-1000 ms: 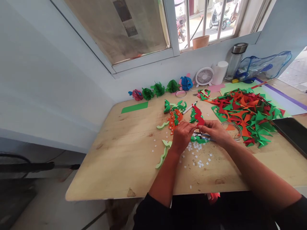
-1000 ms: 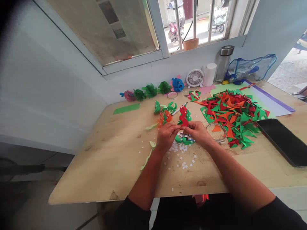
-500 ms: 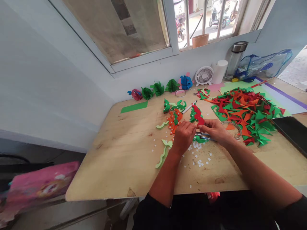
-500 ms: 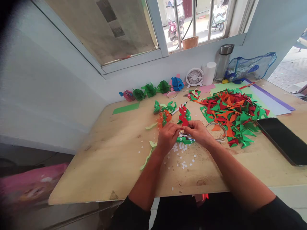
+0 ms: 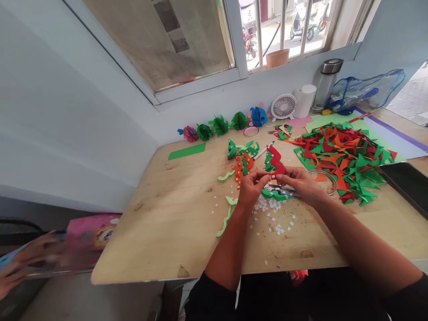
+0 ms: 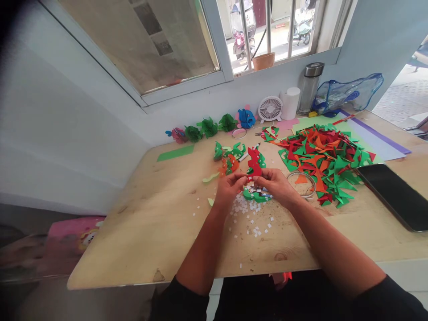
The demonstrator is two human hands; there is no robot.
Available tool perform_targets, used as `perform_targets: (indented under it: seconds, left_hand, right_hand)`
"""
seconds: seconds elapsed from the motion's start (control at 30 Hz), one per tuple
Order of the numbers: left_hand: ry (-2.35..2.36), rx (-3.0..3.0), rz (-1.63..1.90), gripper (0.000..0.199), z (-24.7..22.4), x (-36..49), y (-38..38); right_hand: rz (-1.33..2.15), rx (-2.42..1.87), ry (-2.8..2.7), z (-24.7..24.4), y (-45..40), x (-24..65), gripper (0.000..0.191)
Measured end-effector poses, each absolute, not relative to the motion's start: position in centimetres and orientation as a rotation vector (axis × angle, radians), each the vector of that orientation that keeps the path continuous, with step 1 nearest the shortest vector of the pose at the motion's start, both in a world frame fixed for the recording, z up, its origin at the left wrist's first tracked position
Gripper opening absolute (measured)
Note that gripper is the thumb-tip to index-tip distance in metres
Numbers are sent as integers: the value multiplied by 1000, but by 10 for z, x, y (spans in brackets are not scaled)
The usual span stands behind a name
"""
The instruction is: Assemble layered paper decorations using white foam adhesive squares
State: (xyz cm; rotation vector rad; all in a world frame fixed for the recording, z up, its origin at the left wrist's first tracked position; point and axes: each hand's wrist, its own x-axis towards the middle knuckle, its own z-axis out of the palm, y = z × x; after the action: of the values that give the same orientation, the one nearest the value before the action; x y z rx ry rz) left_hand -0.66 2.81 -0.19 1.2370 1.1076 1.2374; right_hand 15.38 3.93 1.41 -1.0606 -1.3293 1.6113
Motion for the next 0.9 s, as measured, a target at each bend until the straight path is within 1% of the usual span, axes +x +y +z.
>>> perform_targets:
  seconds: [0.13, 0.43, 0.53, 0.9]
  left_hand:
    - [1028, 1017, 1220, 18, -3, -5, 29]
    - [1002, 901, 1195, 22, -2, -4, 27]
    - [1010, 893, 1193, 24, 0, -3, 27]
    - [1056, 968, 1230, 21, 1, -2, 26]
  right_hand:
    - [1579, -1070, -1361, 14, 39, 153, 29]
    - [1567, -1062, -1386, 13, 39, 152, 30]
    - [1566, -1064, -1388, 12, 39, 151, 30]
    - [1483, -1107, -1433, 17, 37, 148, 30]
